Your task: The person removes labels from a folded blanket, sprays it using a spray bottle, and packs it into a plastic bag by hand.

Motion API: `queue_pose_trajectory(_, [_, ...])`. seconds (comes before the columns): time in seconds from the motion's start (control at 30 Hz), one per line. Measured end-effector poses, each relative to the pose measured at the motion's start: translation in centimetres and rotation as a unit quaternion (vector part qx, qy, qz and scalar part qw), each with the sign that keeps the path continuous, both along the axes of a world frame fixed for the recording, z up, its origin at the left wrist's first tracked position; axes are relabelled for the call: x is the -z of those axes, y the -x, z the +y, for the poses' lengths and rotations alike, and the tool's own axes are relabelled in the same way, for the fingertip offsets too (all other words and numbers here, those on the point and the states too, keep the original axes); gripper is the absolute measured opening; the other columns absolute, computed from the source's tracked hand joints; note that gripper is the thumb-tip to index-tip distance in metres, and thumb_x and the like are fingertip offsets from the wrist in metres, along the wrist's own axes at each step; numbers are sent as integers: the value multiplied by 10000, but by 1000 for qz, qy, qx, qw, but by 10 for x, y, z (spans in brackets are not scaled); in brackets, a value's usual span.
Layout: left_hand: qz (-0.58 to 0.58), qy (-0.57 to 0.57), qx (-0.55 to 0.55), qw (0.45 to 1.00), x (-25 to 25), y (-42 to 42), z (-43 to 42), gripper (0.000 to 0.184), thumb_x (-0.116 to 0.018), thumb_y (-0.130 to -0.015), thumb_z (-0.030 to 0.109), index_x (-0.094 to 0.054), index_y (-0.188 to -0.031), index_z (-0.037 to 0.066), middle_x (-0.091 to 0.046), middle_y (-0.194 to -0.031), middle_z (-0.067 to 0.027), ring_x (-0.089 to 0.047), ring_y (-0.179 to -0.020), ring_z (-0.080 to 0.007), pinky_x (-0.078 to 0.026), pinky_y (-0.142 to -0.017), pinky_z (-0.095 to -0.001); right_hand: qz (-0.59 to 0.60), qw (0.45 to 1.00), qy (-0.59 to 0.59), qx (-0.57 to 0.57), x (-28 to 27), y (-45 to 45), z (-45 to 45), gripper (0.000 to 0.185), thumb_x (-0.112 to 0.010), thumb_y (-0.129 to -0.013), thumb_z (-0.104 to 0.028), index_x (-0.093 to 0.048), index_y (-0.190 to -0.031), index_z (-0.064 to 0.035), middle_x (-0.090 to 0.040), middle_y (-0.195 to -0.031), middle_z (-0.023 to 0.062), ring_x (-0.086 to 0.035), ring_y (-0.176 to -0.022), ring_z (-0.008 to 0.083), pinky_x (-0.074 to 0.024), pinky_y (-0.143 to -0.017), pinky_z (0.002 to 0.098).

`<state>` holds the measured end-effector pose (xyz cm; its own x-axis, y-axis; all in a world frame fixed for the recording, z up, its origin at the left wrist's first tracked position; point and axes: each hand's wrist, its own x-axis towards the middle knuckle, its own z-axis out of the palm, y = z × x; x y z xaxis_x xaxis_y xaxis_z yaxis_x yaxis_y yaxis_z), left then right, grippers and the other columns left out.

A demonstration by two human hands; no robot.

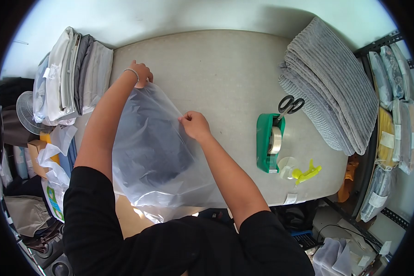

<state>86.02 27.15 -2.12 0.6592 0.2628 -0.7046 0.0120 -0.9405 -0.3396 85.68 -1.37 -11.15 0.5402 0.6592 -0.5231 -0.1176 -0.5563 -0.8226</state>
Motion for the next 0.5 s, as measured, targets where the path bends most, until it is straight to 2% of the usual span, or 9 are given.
queue_pose_trajectory(0.07, [10, 13, -4, 1000, 1, -3, 3, 299, -575, -859, 154, -697, -1110, 262, -689, -1105, 40, -584, -1133, -196, -350, -1009, -477, -8, 999, -14, 31, 1, 5, 2, 242, -677, -881, -244, -685, -833, -7, -645, -740, 36, -551, -675, 120, -450, -648, 289])
queue_pose_trajectory(0.1, [23, 25, -4, 999, 1, -3, 3, 282, -572, -865, 154, -698, -1095, 255, -693, -1098, 38, -596, -1109, -201, -360, -1008, -443, -9, 999, -13, 31, -1, 5, 1, 242, -677, -881, -244, -685, -833, -7, -645, -740, 36, -551, -675, 120, -450, -648, 289])
queue_pose_trajectory(0.13, [22, 27, -3, 999, 1, -1, 2, 282, -572, -865, 154, -698, -1095, 255, -693, -1098, 38, -596, -1109, -201, -360, -1008, -443, 0, 1000, 19, -8, -2, 5, 0, 256, -672, -875, -265, -691, -861, -10, -673, -796, 78, -599, -728, 173, -469, -693, 315])
queue_pose_trajectory(0.17, [-40, 51, -30, 997, 1, 4, 1, 256, -564, -868, 138, -695, -1066, 235, -697, -1070, 33, -610, -1069, -199, -374, -994, -408, 10, 998, 51, -45, -4, 6, -2, 274, -666, -869, -286, -696, -888, -13, -700, -852, 119, -646, -782, 226, -489, -738, 341])
queue_pose_trajectory(0.2, [-102, 74, -56, 990, 1, 8, 1, 232, -556, -871, 123, -691, -1036, 215, -701, -1042, 28, -625, -1029, -198, -388, -980, -372, 8, 998, 53, -44, -2, 7, -5, 274, -666, -869, -286, -696, -888, -13, -700, -852, 119, -646, -782, 226, -489, -738, 341])
queue_pose_trajectory(0.3, [-171, 101, -35, 980, 27, 18, 14, 196, -523, -880, 87, -661, -992, 170, -695, -1022, 7, -636, -971, -203, -409, -950, -340, 38, 998, 21, -40, 1, 12, -10, 273, -660, -871, -277, -698, -887, -7, -697, -809, 135, -648, -748, 242, -488, -720, 346])
queue_pose_trajectory(0.43, [-209, 134, -23, 969, 13, 28, 15, 188, -506, -884, 68, -632, -994, 152, -686, -1009, -2, -634, -972, -207, -406, -962, -377, -51, 999, -1, -17, -22, 15, -21, 267, -656, -874, -269, -695, -863, -6, -681, -742, 137, -641, -688, 243, -485, -685, 351])
queue_pose_trajectory(0.5, [-229, 113, 29, 966, -10, 34, 16, 167, -502, -911, 93, -619, -1020, 144, -682, -1027, -12, -632, -982, -210, -399, -972, -391, -75, 997, -14, -19, -41, 13, -25, 264, -655, -876, -266, -694, -859, -6, -677, -734, 137, -640, -678, 243, -485, -678, 351])
